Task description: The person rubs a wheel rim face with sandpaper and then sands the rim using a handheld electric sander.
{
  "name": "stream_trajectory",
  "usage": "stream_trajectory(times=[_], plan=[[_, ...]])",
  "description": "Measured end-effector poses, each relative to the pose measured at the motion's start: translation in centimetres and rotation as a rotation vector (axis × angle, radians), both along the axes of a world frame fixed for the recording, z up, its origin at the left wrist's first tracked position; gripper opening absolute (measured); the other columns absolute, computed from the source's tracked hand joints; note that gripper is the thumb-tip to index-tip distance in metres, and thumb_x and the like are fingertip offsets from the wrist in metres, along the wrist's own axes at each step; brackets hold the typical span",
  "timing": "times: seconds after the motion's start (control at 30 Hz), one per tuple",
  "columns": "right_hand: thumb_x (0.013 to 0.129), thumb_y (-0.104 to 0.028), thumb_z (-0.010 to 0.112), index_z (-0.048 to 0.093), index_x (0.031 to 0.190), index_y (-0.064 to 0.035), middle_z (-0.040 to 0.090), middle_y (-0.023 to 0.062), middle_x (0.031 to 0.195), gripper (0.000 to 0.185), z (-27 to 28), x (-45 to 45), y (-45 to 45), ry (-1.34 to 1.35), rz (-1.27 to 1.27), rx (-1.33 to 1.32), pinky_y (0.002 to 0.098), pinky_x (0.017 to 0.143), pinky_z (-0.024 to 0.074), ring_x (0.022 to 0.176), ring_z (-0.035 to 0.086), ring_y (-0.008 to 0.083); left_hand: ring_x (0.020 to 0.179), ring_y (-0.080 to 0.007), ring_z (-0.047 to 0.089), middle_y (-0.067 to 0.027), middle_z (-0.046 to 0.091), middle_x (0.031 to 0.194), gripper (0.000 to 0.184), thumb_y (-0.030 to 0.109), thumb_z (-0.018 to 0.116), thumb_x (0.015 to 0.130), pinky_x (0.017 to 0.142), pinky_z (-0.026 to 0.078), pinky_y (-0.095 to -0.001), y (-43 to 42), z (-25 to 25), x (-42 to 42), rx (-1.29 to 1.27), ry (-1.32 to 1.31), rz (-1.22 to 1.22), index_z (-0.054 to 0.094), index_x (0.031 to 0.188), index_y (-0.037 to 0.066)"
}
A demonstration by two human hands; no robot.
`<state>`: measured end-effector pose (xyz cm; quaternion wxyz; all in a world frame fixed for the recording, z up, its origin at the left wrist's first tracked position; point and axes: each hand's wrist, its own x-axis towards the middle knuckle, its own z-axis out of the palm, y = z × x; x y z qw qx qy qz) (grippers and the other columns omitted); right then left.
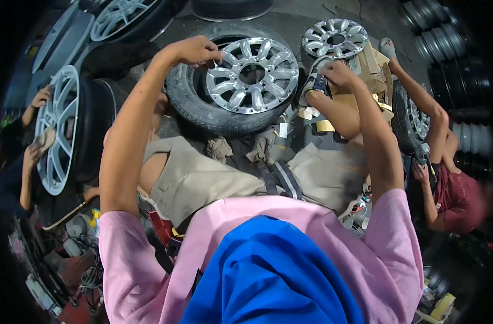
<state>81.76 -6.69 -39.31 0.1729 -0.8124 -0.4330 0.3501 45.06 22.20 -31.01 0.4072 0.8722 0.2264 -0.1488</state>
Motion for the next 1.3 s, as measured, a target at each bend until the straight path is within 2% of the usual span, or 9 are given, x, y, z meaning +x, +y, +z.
stream_trajectory(times=[0.27, 0.33, 0.53, 0.57, 0.67, 0.9, 0.97, 1.13, 1.3], plan=[[0.093, -0.036, 0.071, 0.072, 0.107, 0.001, 0.072, 0.0129, 0.086, 0.039, -13.7, -0.6, -0.1, -0.321, 0.074, 0.204, 0.0345, 0.068, 0.0541, 0.076, 0.069, 0.0194, 0.054, -0.018, 0.063, -0.0093, 0.07, 0.072, 0.04, 0.04, 0.068, 0.095, 0.051, 0.052, -0.0352, 2.0, -16.4, 1.4, -0.071, 0.403, 0.203, 0.075, 0.096, 0.001], [0.095, -0.045, 0.069, 0.068, 0.115, 0.0041, 0.073, 0.0189, 0.1, 0.053, -13.5, -1.6, 2.3, 0.191, -0.462, 0.114, 0.0359, 0.073, 0.0566, 0.088, 0.072, 0.024, 0.049, -0.0196, 0.06, -0.0128, 0.069, 0.071, 0.043, 0.041, 0.067, 0.095, 0.05, 0.055, -0.0369, 1.8, -20.9, 0.8, -0.086, 0.499, 0.349, 0.074, 0.097, -0.001], [0.084, -0.071, 0.069, 0.061, 0.134, 0.0018, 0.071, 0.0163, 0.105, 0.088, -13.9, -4.6, 6.4, 0.293, -0.469, -0.095, 0.0371, 0.075, 0.058, 0.1, 0.068, 0.0253, 0.089, -0.0335, 0.074, -0.0227, 0.072, 0.098, 0.055, 0.038, 0.063, 0.095, 0.068, 0.062, -0.0478, 1.1, -29.4, -2.1, 0.209, 0.359, 0.557, 0.06, 0.119, -0.012], [0.082, -0.075, 0.067, 0.06, 0.132, 0.0065, 0.069, 0.0238, 0.113, 0.096, -14.2, -4.9, 6.4, 0.218, -0.433, -0.091, 0.0414, 0.086, 0.055, 0.108, 0.067, 0.0326, 0.099, -0.0354, 0.072, -0.0246, 0.07, 0.108, 0.054, 0.035, 0.062, 0.094, 0.077, 0.061, -0.0499, 1.2, -30.6, -2.0, -0.067, 0.262, 0.783, 0.061, 0.12, -0.012], [0.078, -0.084, 0.06, 0.062, 0.124, 0.0132, 0.066, 0.0346, 0.121, 0.108, -13.7, -6.1, 6.0, 0.074, -0.411, -0.015, 0.047, 0.105, 0.0465, 0.117, 0.064, 0.0449, 0.116, -0.0369, 0.066, -0.0262, 0.062, 0.131, 0.056, 0.029, 0.062, 0.089, 0.097, 0.055, -0.0503, 0.8, -28.5, -0.5, -0.485, 0.175, 0.95, 0.061, 0.126, -0.013], [0.082, -0.082, 0.057, 0.063, 0.117, 0.0186, 0.065, 0.0376, 0.118, 0.107, -13.7, -7.9, 4.1, -0.114, -0.495, -0.145, 0.0473, 0.102, 0.048, 0.117, 0.064, 0.046, 0.094, -0.0307, 0.07, -0.0217, 0.073, 0.098, 0.053, 0.038, 0.079, 0.08, 0.082, 0.053, -0.0406, 1.9, -24.9, -0.8, 0.082, 0.058, 0.945, 0.07, 0.102, -0.01], [0.084, -0.078, 0.056, 0.063, 0.118, 0.0189, 0.067, 0.0379, 0.113, 0.103, -12.3, -8.5, 2.7, 0.198, -0.633, -0.101, 0.048, 0.102, 0.0479, 0.116, 0.065, 0.0454, 0.093, -0.03, 0.068, -0.0231, 0.073, 0.1, 0.054, 0.038, 0.081, 0.079, 0.085, 0.052, -0.0405, 3.2, -23.5, 0.0, 0.058, -0.139, 1.033, 0.069, 0.106, -0.008], [0.088, -0.058, 0.068, 0.067, 0.103, 0.0059, 0.069, 0.0119, 0.07, 0.065, -13.3, -13.3, -0.5, 0.373, -0.512, -0.022, 0.0323, 0.049, 0.0518, 0.052, 0.065, 0.0178, 0.069, -0.0172, 0.062, -0.0112, 0.07, 0.075, 0.042, 0.037, 0.077, 0.085, 0.066, 0.048, -0.0351, 2.7, -12.4, 4.2, 0.143, -0.365, 0.822, 0.067, 0.091, -0.003], [0.093, -0.045, 0.068, 0.063, 0.098, 0.0028, 0.065, 0.0079, 0.07, 0.048, -15.0, -13.1, -1.9, 0.61, -0.548, 0.052, 0.0307, 0.048, 0.0511, 0.055, 0.066, 0.0167, 0.058, -0.012, 0.05, -0.0049, 0.06, 0.063, 0.038, 0.035, 0.078, 0.086, 0.056, 0.041, -0.0322, -2.0, -6.3, 6.9, 0.268, -0.469, 0.761, 0.063, 0.083, 0.0]])
